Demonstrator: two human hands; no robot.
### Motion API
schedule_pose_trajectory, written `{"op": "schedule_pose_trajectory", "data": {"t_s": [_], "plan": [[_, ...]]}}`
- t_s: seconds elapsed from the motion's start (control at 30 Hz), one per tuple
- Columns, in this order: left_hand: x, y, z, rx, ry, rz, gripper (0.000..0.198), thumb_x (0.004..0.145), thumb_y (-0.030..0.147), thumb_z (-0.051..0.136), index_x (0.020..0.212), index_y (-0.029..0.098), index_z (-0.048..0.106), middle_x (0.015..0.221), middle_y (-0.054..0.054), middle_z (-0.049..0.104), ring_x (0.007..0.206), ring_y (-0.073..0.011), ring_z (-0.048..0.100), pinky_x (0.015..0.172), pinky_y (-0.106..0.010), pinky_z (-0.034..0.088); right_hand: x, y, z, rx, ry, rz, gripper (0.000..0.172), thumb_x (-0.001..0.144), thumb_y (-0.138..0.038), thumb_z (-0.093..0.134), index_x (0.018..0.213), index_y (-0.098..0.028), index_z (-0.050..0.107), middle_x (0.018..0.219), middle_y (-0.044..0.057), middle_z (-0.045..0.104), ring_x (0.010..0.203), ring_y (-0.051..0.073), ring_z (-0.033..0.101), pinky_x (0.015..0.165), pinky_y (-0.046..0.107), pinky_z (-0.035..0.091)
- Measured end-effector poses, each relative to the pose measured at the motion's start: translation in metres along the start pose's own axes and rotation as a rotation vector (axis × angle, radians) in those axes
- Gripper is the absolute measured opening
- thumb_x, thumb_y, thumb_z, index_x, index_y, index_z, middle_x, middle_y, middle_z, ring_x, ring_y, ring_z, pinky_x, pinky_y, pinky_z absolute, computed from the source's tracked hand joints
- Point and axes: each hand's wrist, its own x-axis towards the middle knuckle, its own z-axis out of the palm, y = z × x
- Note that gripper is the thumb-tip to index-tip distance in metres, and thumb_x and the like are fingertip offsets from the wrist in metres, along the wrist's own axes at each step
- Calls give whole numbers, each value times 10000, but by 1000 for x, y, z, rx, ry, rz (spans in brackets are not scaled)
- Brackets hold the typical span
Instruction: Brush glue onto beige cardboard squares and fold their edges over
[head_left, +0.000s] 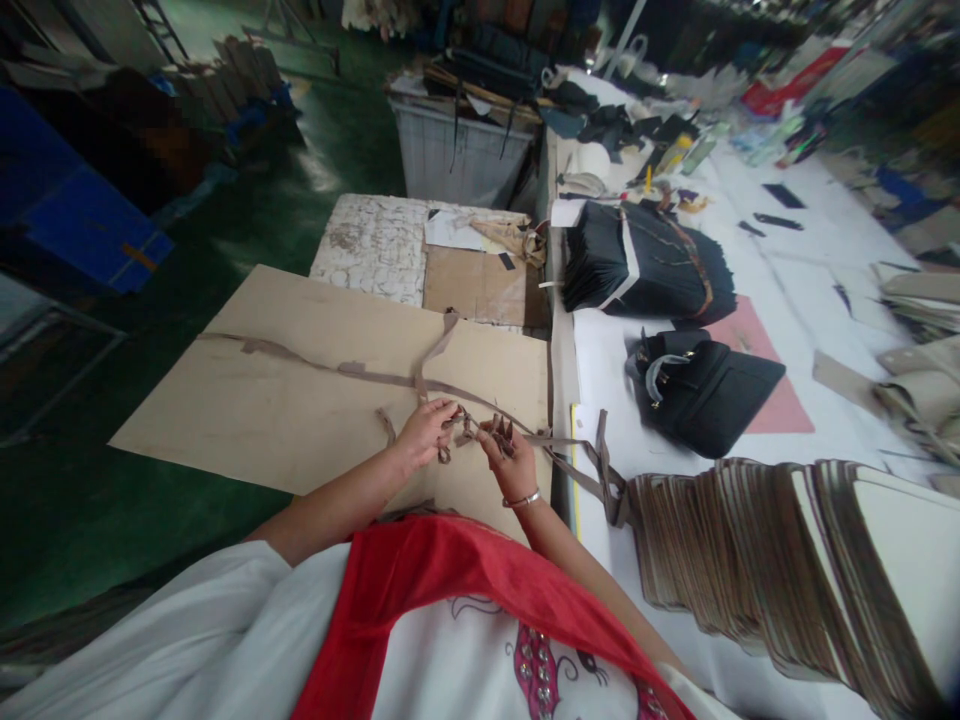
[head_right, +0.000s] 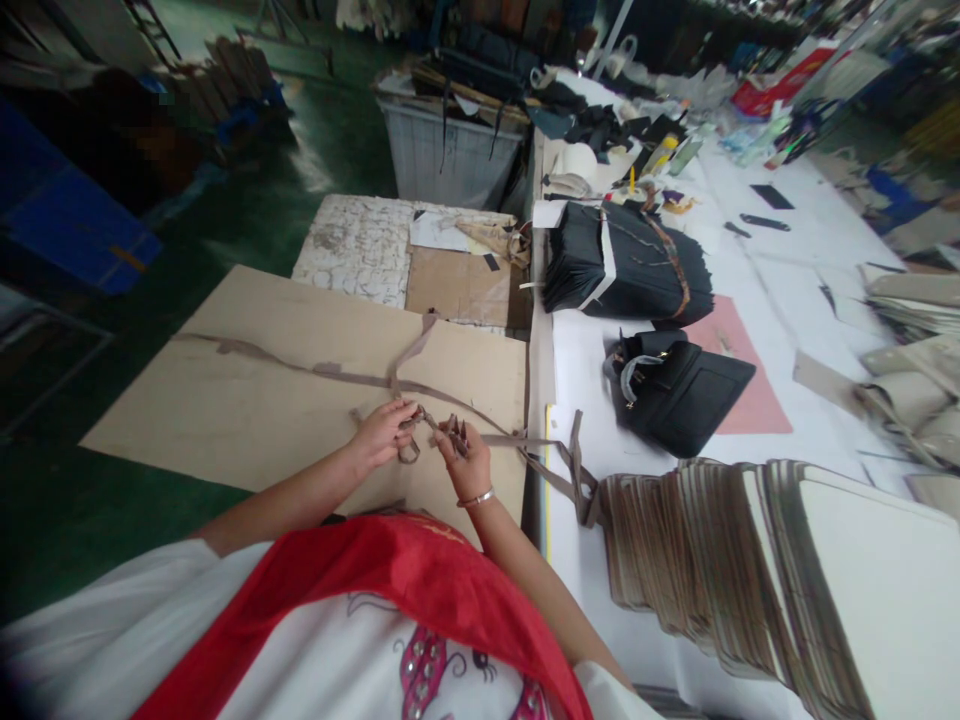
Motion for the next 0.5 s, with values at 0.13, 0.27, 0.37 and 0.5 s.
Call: {"op": "schedule_pose_trajectory", "data": {"t_s": [0.13,0.27,0.37,0.5], "plan": [[-1,8,-7,85,-171,-57,311,642,365,690,770,155,500,641,49,479,394,-7,272,356,-146,124,11,8,4,286,-234,172,455,634,-385,687,1033,-207,556,833,18,618,598,108,499,528,224,386],[-2,8,-19,544,-68,187,257,724,393,583,673,153,506,571,47,433,485,-56,362,431,-173,246,-1,14,3,341,-356,386,363,703,-520,588,765,-163,587,470,-72,383,383,52,259,381,201,204],[-1,-5,-30,932,28,348,289,769,402,515,616,158,505,526,47,404,530,-84,380,495,-199,278,-21,13,4,187,-314,277,384,749,-535,541,665,-163,588,461,-65,347,416,56,281,408,201,218],[2,-16,-46,1100,90,356,288,793,414,465,653,169,525,509,52,410,510,-93,368,505,-212,265,-39,16,6,28,-382,179,361,791,-489,507,666,-165,607,510,-43,425,480,66,337,465,199,272]]}}
